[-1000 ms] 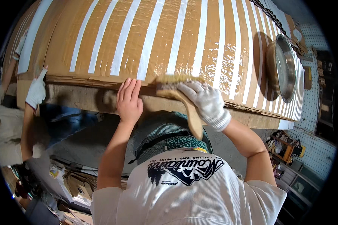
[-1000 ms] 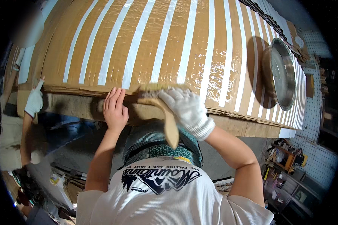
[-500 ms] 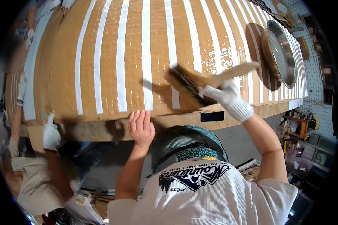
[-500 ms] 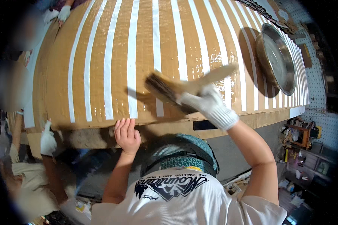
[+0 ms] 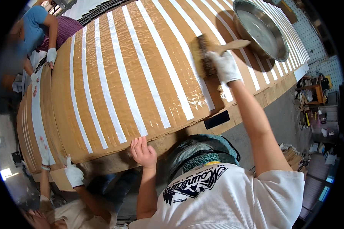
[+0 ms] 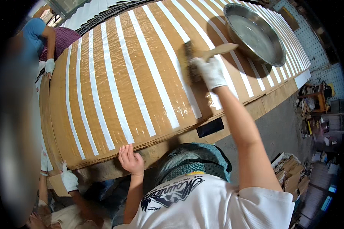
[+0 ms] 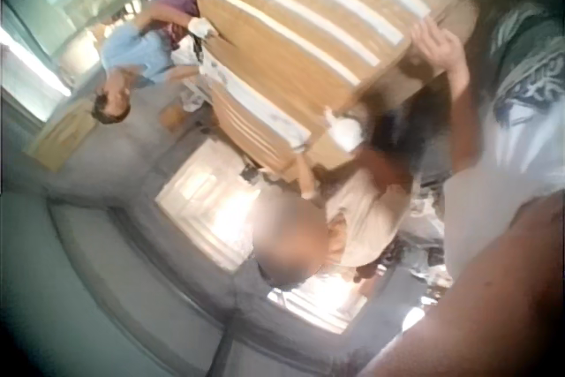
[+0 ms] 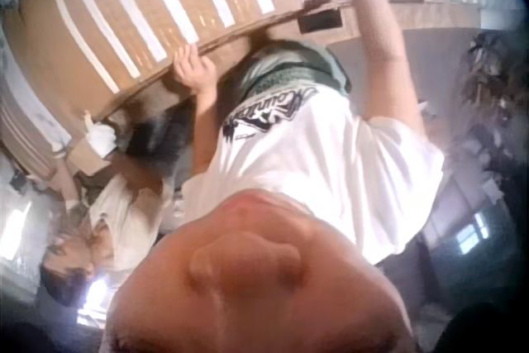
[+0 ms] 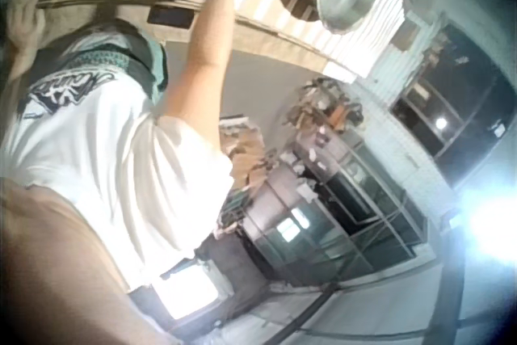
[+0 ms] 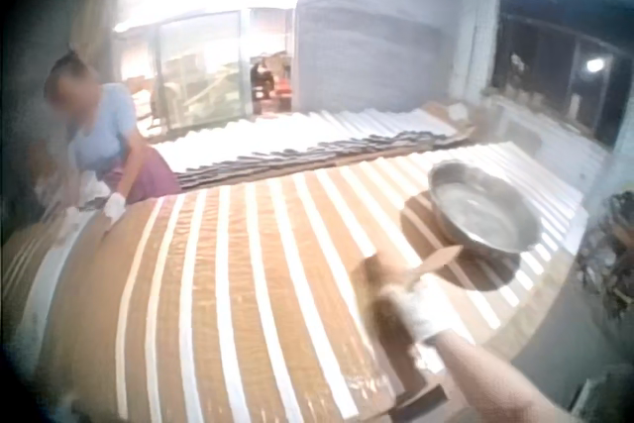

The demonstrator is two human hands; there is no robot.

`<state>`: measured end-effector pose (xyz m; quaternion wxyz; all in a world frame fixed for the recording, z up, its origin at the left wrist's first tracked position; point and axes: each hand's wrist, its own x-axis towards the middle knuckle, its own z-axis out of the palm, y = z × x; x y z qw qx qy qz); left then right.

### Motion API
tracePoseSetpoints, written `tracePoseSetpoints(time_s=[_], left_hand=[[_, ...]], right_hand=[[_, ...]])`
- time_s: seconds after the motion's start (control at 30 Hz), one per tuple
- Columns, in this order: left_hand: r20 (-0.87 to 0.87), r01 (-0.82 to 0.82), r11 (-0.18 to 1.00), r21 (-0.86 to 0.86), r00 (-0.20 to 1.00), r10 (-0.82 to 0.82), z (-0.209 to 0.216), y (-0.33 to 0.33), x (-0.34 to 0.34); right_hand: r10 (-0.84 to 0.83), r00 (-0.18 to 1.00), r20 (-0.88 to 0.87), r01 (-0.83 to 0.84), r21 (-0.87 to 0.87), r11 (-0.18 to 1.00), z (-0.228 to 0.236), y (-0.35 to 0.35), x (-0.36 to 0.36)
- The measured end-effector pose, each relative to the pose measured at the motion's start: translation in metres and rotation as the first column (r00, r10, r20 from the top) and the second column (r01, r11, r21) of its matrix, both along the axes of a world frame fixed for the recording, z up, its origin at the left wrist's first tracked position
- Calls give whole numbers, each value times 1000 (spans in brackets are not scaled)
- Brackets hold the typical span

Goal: The person repeatedly dips a brush into a metal bowl of liquid and applies it to the surface of stacked cardboard sheets. The person works methodically across the surface, ensuring even coverage while other people work nearby.

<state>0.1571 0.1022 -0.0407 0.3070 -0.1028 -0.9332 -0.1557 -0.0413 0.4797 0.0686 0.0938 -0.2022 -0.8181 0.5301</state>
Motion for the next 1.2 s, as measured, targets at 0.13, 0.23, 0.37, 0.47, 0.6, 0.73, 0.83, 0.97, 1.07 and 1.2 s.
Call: tracePoseSetpoints(time_s=[0.13,0.23,0.37,0.47,0.6,0.73,0.83,0.97,1.07,1.2], left_hand=[[-32,17,1000,-3,999,-17,-1,7,-4],[-9,-5,1000,-23,1000,4,-7,3,0],[34,17,997,-70,999,-15,-2,2,2],[81,32,994,-105,996,-24,7,5,4],[162,-41,999,-24,986,44,11,13,16],[216,-131,988,86,970,110,21,41,21],[252,-61,985,164,968,18,38,79,35],[380,104,903,417,882,-277,31,189,63],[420,191,741,644,721,-551,10,276,74],[347,312,564,765,539,-768,44,407,72]], right_hand=[[-212,974,83,119,608,785,-17,68,16],[-24,992,123,-20,342,939,1,-6,30],[261,960,101,-277,220,935,19,-115,57],[270,937,223,-308,154,939,10,-101,61],[8,981,193,-44,184,982,-15,17,80],[-177,977,117,73,596,800,-34,137,125],[-381,911,157,314,336,888,-21,196,184],[-519,845,-128,355,-593,723,-39,247,281],[-585,811,-13,448,-629,635,-50,292,360],[-752,653,89,476,-821,316,-40,350,452]])
